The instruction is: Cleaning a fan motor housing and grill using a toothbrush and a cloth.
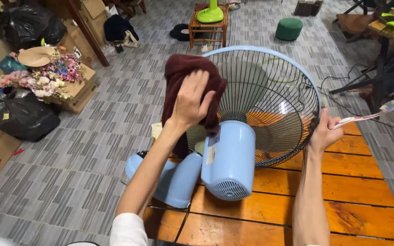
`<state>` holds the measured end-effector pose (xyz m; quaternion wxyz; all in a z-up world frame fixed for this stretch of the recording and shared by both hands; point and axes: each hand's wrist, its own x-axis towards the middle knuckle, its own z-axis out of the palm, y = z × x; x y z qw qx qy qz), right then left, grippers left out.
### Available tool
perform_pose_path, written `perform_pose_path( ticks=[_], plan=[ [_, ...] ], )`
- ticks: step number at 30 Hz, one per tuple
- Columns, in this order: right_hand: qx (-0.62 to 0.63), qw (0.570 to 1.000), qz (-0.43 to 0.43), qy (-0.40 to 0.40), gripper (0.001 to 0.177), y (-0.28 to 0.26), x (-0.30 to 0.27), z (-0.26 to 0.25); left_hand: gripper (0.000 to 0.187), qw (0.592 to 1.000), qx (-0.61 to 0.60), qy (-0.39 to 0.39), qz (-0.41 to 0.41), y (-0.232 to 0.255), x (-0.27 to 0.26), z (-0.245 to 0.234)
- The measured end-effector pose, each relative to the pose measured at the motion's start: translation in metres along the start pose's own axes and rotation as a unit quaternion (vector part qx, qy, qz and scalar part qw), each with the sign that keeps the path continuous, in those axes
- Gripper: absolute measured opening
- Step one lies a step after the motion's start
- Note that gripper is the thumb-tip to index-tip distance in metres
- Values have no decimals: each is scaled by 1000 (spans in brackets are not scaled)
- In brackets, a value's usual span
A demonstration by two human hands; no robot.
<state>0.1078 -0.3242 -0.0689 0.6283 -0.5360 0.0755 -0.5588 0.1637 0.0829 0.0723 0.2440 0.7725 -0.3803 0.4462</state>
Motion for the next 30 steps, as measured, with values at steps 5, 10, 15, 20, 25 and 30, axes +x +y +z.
perform_pose_path(
  ticks=[5, 10, 15, 20, 25, 30],
  plan=[
    [18, 999, -30, -2, 60, 11, 2, -6, 48, 996, -64, -40, -41, 14, 64, -8],
    [-9, 999, -43, 19, 60, 21, 5, -7, 51, 999, -40, -24, -8, 24, 5, 13],
    [17, 999, -22, 18, 64, 38, 13, 10, 62, 966, -64, -239, 73, 23, -6, 0],
    [71, 997, -5, 11, 60, 7, 7, 17, 86, 890, -53, -452, -17, 46, 75, -13],
    [63, 997, -19, 43, 62, -17, -5, 17, 80, 966, -228, -105, -57, -4, 98, 21],
    [47, 999, -23, 15, 60, -8, -4, 14, 61, 995, 76, -62, 0, 17, 86, 14]
  ],
)
